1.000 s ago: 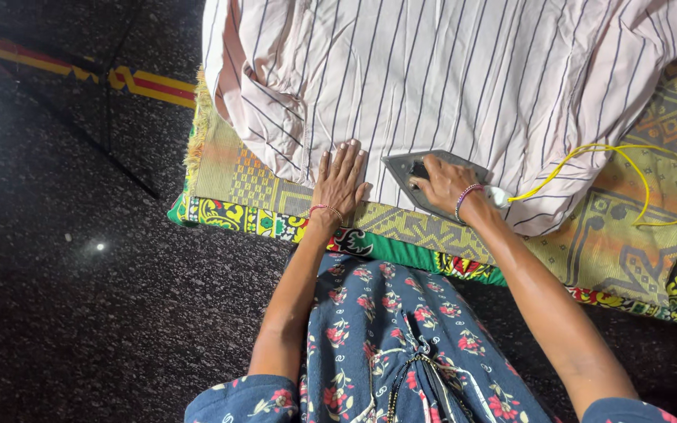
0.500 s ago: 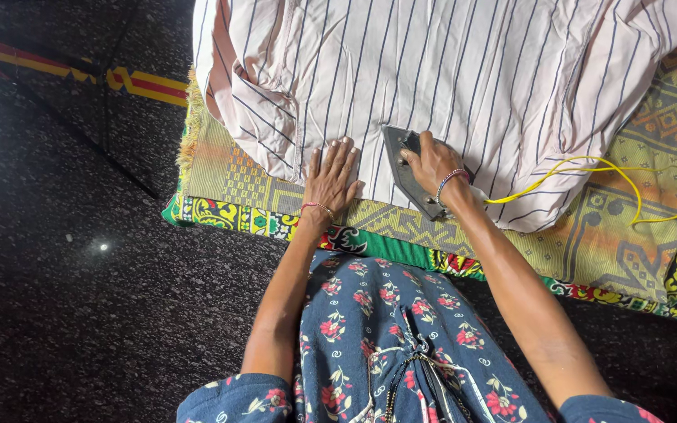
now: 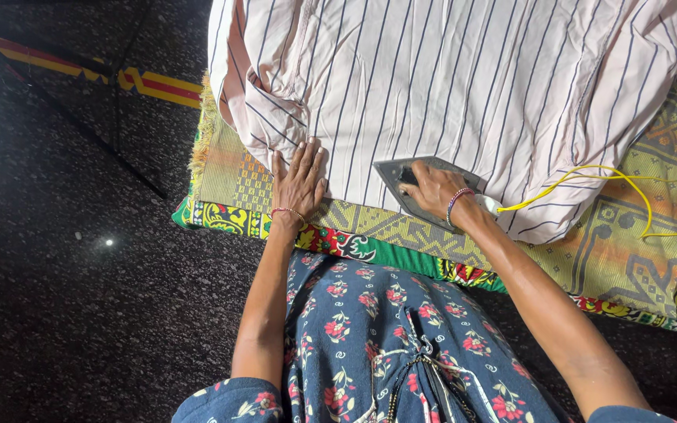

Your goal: The person smooths a striped shirt on a patterned mat and irons it using a metal electric iron. They move the iron back and forth across the fabric, smoothing out wrinkles with their hands as needed.

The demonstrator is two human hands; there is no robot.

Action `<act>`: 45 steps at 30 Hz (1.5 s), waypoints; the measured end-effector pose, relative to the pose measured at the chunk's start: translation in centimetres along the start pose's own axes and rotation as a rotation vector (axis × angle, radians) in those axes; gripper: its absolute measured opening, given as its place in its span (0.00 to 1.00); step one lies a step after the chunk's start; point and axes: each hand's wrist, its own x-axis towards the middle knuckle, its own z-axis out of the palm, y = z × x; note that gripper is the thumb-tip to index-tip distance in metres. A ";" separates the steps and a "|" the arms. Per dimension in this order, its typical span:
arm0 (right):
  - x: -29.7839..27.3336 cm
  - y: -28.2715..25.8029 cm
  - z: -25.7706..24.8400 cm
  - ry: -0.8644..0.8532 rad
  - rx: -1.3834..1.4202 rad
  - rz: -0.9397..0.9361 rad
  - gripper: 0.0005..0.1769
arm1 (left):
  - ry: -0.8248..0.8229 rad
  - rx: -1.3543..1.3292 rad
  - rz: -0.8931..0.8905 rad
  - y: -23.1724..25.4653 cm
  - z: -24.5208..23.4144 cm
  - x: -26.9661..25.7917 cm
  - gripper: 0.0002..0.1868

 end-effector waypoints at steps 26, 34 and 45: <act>3.5 -5.0 -0.8 -0.121 -0.045 -0.249 0.26 | 0.304 -0.191 -0.678 -2.2 -0.1 -0.8 0.24; 6.3 -7.4 0.5 -0.093 -0.003 -0.370 0.26 | 0.437 -0.087 -0.618 -2.8 2.1 -0.7 0.12; 6.5 -8.8 0.0 -0.174 -0.056 -0.430 0.25 | 0.473 -0.064 -0.540 -4.1 2.4 -1.4 0.12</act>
